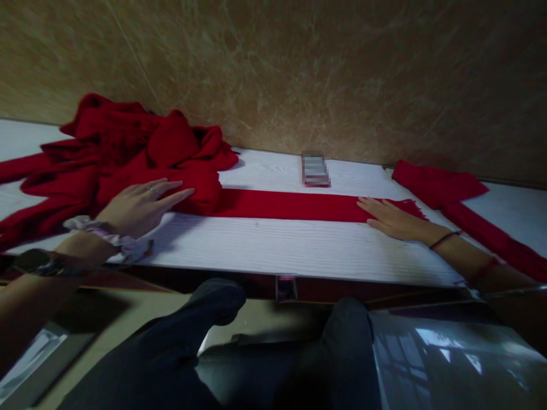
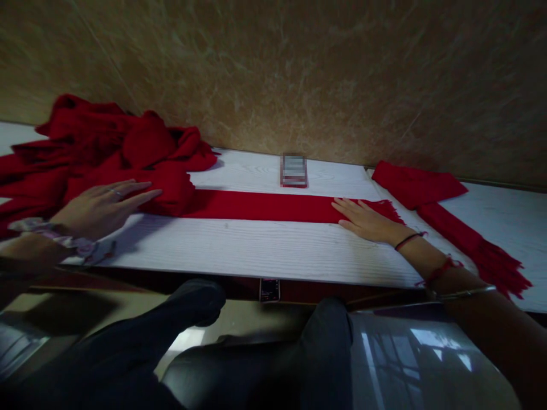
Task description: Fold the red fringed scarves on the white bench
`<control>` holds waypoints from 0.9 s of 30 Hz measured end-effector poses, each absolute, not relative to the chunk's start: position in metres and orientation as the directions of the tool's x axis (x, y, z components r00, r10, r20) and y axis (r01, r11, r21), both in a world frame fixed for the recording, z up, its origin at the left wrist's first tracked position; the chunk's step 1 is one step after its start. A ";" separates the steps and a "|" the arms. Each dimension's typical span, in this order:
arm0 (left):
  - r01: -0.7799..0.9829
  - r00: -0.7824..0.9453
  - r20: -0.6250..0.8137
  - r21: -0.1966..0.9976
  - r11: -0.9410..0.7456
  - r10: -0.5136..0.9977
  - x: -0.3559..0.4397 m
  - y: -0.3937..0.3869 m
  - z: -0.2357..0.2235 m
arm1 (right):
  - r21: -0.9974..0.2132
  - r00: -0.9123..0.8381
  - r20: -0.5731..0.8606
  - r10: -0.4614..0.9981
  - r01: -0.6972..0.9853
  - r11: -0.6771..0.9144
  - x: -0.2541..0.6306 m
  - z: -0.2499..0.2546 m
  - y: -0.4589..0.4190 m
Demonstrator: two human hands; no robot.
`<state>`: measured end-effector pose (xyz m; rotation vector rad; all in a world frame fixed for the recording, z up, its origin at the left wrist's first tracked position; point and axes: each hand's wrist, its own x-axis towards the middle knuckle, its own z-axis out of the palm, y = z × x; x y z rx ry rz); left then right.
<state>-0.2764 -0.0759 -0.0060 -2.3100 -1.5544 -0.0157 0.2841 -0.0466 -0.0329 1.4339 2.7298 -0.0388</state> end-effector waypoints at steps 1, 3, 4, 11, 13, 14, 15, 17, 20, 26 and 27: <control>0.898 0.389 0.192 -0.299 -0.324 0.901 -0.272 -0.076 -0.005 | 0.009 -0.564 -0.070 0.823 0.825 0.566 0.283 -0.031 -0.046; 0.895 0.359 0.158 -0.337 -0.292 0.920 -0.260 -0.076 0.001 | 0.021 -0.559 -0.050 0.827 0.828 0.561 0.276 -0.027 -0.044; 0.896 0.336 0.136 -0.352 -0.271 0.932 -0.252 -0.077 0.006 | 0.026 -0.559 -0.025 0.829 0.829 0.559 0.269 -0.025 -0.043; 0.896 0.417 0.085 -0.208 -0.393 0.905 -0.149 -0.070 0.024 | -0.011 -0.609 0.147 0.779 0.787 0.617 0.172 -0.018 -0.037; 0.860 0.503 0.109 -0.157 -0.485 0.857 -0.117 -0.060 0.011 | -0.016 -0.636 0.132 0.760 0.765 0.643 0.147 -0.023 -0.038; 0.854 0.517 0.116 -0.132 -0.502 0.848 -0.104 -0.054 0.002 | -0.017 -0.641 0.118 0.758 0.762 0.647 0.139 -0.026 -0.040; 0.854 0.519 0.111 -0.107 -0.509 0.847 -0.095 -0.049 -0.007 | -0.016 -0.641 0.102 0.761 0.764 0.645 0.134 -0.029 -0.041; 0.853 0.522 0.056 -0.067 -0.518 0.851 -0.087 -0.042 -0.023 | -0.007 -0.629 0.078 0.773 0.775 0.632 0.133 -0.032 -0.045; 0.836 0.547 0.001 -0.056 -0.546 0.837 -0.089 -0.038 -0.034 | 0.012 -0.616 0.049 0.786 0.788 0.616 0.149 -0.033 -0.050; 0.843 0.536 -0.005 -0.046 -0.536 0.844 -0.093 -0.043 -0.029 | 0.031 -0.499 0.017 0.866 0.866 0.498 0.217 -0.037 -0.058; 0.843 0.536 -0.005 -0.044 -0.536 0.844 -0.092 -0.044 -0.029 | 0.032 -0.466 0.020 0.885 0.885 0.465 0.231 -0.039 -0.059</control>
